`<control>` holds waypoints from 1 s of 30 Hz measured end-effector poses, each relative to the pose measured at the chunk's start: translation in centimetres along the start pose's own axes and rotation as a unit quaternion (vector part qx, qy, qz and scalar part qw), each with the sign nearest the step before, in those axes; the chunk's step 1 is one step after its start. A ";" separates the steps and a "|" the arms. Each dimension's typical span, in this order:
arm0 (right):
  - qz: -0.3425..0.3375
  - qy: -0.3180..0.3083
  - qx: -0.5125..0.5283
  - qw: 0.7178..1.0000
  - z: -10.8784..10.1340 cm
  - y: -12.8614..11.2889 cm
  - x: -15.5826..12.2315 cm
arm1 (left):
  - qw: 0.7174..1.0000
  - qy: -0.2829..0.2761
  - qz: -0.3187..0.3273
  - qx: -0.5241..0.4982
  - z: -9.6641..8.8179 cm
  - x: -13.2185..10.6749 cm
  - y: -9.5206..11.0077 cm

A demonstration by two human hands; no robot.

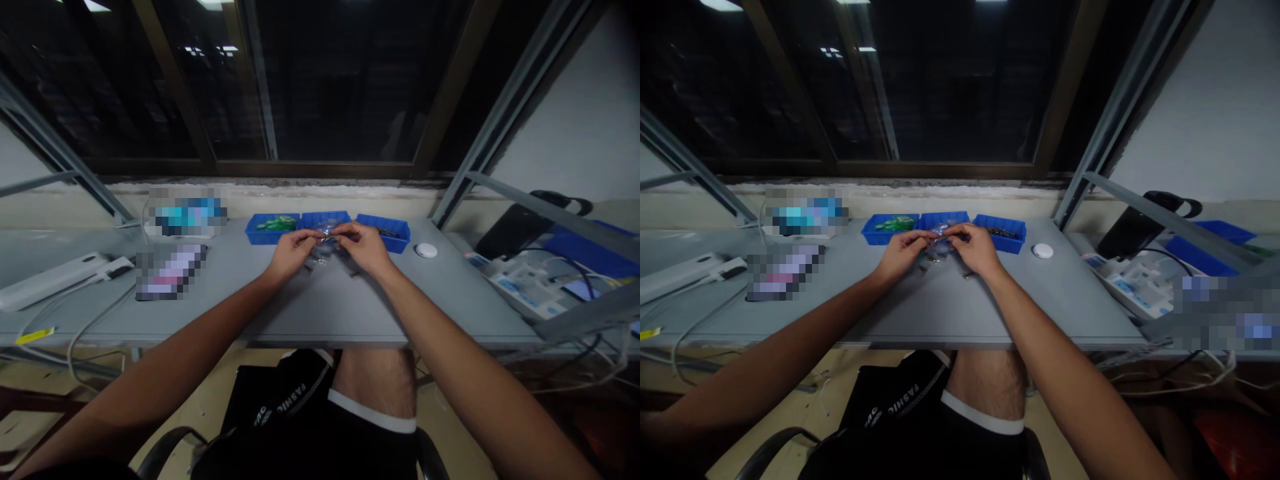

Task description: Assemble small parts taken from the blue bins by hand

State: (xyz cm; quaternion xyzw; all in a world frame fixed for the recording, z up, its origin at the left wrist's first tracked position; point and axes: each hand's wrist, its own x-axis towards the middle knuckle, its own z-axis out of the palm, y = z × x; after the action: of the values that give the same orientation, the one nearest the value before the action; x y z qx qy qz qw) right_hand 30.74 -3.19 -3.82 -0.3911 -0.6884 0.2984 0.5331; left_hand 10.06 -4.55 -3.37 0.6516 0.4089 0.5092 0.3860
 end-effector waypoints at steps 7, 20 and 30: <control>0.028 -0.040 0.109 0.993 0.9 -0.5 -0.3 | 0.999 -0.031 -0.026 -0.031 0.1 -0.2 -0.7; 0.062 -0.032 0.095 0.993 0.6 0.3 -0.1 | 0.996 -0.016 -0.016 -0.091 0.0 0.5 -1.2; -0.004 0.002 -0.015 1.000 0.2 0.2 -0.1 | 0.998 -0.006 0.041 0.046 -0.7 0.5 -1.2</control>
State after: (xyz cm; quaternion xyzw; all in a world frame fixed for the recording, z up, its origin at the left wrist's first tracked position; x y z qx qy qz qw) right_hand 30.60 -3.23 -4.07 -0.3966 -0.6932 0.2848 0.5302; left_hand 9.28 -3.59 -4.21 0.6880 0.4024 0.5015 0.3364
